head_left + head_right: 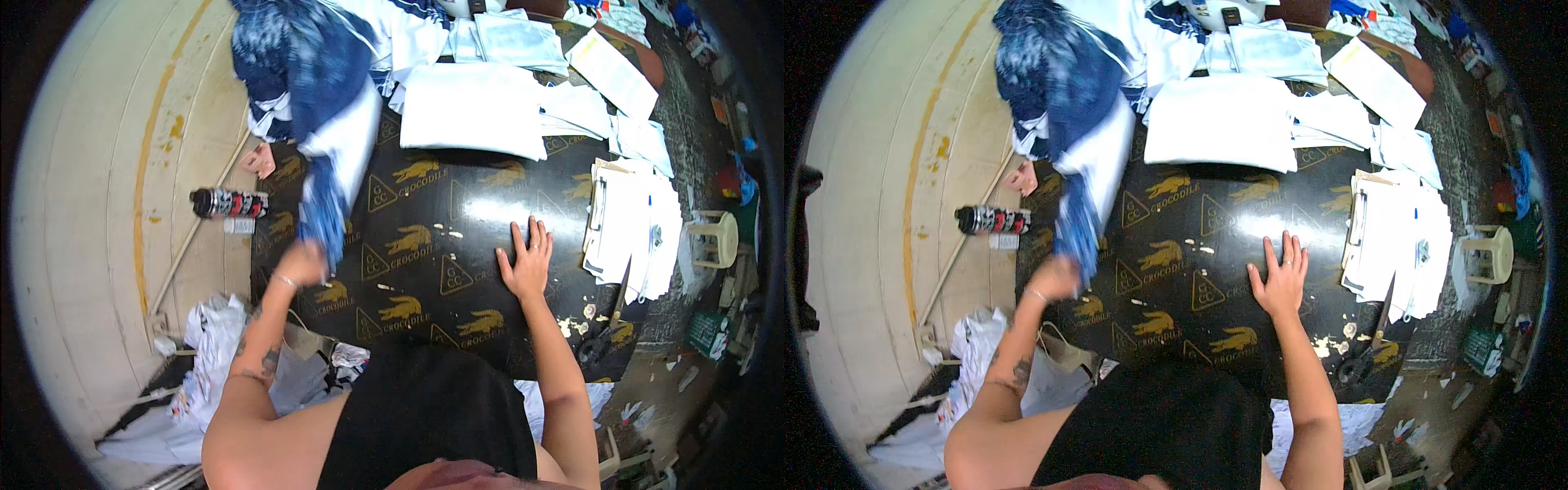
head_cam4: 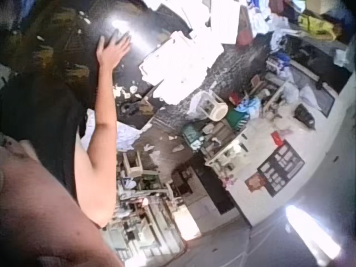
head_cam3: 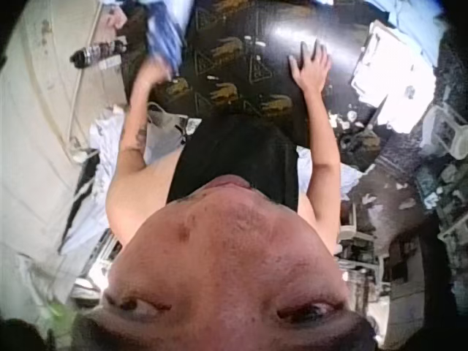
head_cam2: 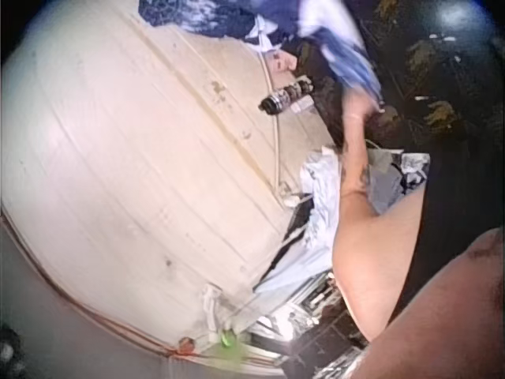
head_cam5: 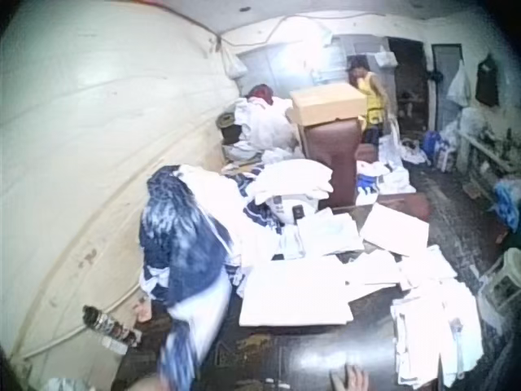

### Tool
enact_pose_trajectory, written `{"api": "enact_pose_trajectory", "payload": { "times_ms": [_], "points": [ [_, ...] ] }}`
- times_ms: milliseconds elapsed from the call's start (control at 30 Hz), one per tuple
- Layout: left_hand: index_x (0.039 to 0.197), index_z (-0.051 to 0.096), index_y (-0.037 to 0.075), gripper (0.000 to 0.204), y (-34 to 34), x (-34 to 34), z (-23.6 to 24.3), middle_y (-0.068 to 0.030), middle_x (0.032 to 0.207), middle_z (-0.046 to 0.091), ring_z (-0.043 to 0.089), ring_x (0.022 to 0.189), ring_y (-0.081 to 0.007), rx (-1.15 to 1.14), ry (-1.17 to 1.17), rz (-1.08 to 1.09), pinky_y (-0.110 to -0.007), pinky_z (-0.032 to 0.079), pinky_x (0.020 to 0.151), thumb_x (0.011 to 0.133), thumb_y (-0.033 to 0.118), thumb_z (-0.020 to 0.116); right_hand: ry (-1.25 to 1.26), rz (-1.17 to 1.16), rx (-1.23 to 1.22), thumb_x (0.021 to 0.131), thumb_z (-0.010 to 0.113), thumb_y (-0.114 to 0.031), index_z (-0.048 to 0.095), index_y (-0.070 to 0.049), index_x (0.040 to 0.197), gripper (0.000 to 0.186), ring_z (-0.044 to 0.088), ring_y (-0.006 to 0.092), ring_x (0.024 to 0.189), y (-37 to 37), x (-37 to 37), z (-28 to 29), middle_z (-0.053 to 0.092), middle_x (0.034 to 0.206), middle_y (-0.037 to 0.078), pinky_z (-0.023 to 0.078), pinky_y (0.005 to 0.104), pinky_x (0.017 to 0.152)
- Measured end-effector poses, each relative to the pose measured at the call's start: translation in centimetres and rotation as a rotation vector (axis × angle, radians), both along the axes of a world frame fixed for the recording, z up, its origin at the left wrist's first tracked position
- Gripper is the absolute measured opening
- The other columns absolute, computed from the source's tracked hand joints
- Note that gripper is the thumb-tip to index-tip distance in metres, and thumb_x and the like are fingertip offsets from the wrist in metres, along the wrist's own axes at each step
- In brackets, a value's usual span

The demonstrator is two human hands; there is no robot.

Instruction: The person uses shears to cut a blue and white patterned t-shirt into a rectangular piece of fabric. They then fold the cut fabric and place it on a stack of similar pieces. The person repeats this process with additional t-shirts, cutting and folding each piece before stacking them.

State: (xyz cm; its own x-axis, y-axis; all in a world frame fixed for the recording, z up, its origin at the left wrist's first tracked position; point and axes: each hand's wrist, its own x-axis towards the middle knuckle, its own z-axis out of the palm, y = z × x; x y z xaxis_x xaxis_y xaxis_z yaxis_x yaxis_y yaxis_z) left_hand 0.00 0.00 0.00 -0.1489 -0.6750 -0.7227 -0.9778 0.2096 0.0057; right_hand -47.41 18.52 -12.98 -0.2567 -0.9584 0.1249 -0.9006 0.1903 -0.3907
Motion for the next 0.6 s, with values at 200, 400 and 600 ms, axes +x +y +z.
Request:
{"api": "enact_pose_trajectory", "payload": {
  "times_ms": [200, 400, 600],
  "points": [
    [0.126, 0.070, 0.009, 0.041, 16.6, 1.6, -1.3, -0.0187, 0.118, 0.072, 0.066, 0.116, -0.0382, -0.042, 0.330, 0.142, -0.046, 0.052, 0.100, 0.090, 0.029, 0.070, -0.301, 0.213, -0.257, 0.084, 0.076, -0.019, 0.061, -0.008, 0.138, 0.057, 0.050, 0.0441, 0.132, -0.2, 4.9, 2.9, 0.052, 0.145, 0.023, 0.038, 0.0566, 0.114],
    [0.146, 0.056, 0.007, 0.060, 25.3, -5.3, -4.2, -0.0269, 0.155, 0.046, 0.052, 0.136, -0.0439, -0.386, 0.397, -0.250, -0.047, 0.040, 0.118, 0.088, 0.019, 0.068, -0.361, 0.564, -0.295, 0.084, 0.071, -0.004, 0.059, -0.009, 0.141, 0.059, 0.053, 0.0425, 0.131, -0.6, 16.0, 3.5, 0.054, 0.144, 0.022, 0.043, 0.0508, 0.112],
    [0.133, 0.063, 0.001, 0.043, 22.9, -0.8, -4.0, -0.0232, 0.126, 0.068, 0.064, 0.120, -0.0379, -0.211, 0.395, 0.028, -0.047, 0.051, 0.103, 0.094, 0.015, 0.054, -0.130, 0.580, -0.071, 0.092, 0.068, -0.018, 0.047, -0.020, 0.156, 0.067, 0.040, 0.0405, 0.147, 0.9, 19.7, 1.1, 0.041, 0.163, 0.015, 0.030, 0.0579, 0.122]
  ]
}}
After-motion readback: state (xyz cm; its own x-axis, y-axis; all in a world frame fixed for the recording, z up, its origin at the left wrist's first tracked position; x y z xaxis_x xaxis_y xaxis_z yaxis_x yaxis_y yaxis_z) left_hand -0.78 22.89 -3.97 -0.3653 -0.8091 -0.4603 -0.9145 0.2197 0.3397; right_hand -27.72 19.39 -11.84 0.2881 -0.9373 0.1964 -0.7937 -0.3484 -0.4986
